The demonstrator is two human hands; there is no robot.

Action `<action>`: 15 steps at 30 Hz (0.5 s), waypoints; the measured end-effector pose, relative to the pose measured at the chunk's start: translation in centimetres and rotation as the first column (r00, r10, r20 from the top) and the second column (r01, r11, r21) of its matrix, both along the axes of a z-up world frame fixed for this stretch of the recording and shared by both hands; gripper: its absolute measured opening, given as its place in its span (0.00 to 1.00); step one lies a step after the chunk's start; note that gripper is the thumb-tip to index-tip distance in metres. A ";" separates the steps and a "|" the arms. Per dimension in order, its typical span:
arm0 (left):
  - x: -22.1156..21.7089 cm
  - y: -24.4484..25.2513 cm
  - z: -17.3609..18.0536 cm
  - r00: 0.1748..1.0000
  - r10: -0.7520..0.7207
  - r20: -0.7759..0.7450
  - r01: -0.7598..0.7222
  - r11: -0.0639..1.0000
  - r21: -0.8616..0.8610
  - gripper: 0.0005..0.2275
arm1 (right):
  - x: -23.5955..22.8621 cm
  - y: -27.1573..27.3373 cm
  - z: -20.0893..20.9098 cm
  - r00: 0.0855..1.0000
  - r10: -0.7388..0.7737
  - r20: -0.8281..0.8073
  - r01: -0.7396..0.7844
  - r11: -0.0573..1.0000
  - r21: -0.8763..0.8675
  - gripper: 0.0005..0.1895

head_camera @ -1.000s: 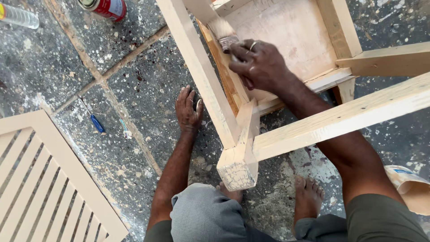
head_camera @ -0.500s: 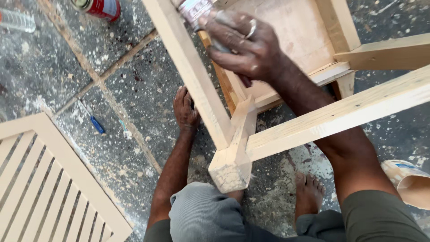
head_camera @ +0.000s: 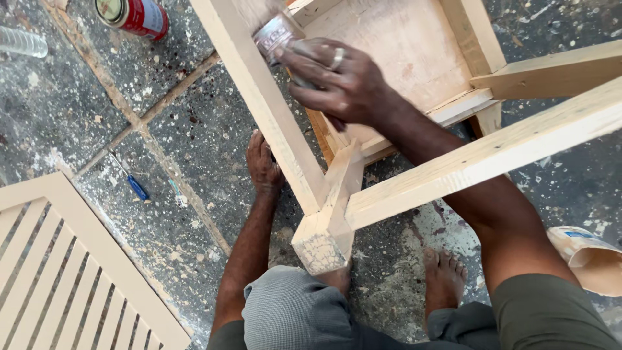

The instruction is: The person paints a wooden stool with a light-colored finish using a paintbrush. They repeatedly dip the brush into a container and apply the paint to the stool's legs and frame while sitting on the floor.

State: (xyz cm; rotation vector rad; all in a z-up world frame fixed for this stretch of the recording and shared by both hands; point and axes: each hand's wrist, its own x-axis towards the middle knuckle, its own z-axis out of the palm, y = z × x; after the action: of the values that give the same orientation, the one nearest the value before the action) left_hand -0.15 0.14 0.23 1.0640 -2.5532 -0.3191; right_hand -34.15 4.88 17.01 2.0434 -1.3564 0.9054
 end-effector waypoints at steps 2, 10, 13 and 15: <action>0.2 0.1 -0.1 1.000 0.005 -0.009 -0.005 1.000 -0.004 0.23 | 0.5 0.4 -0.5 0.996 -0.050 -0.073 0.055 0.996 0.066 0.05; 0.3 0.1 -0.4 0.999 0.018 -0.029 -0.018 1.000 0.009 0.21 | 0.1 1.4 -0.9 0.999 -0.020 -0.029 0.022 0.999 0.036 0.01; 0.0 0.4 0.4 1.000 0.004 -0.029 -0.004 1.000 0.006 0.22 | -0.4 -0.7 -0.3 0.994 -0.039 -0.105 0.036 0.999 -0.030 0.03; -0.1 0.2 0.7 1.000 0.000 -0.022 0.000 1.000 0.002 0.21 | 0.6 0.0 0.2 0.980 -0.092 -0.178 0.108 0.990 0.086 0.02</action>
State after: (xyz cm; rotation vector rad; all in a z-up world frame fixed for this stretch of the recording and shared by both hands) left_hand -0.22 0.31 0.88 1.0557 -2.5338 -0.3310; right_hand -33.58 4.86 17.18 2.0506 -1.4158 0.6146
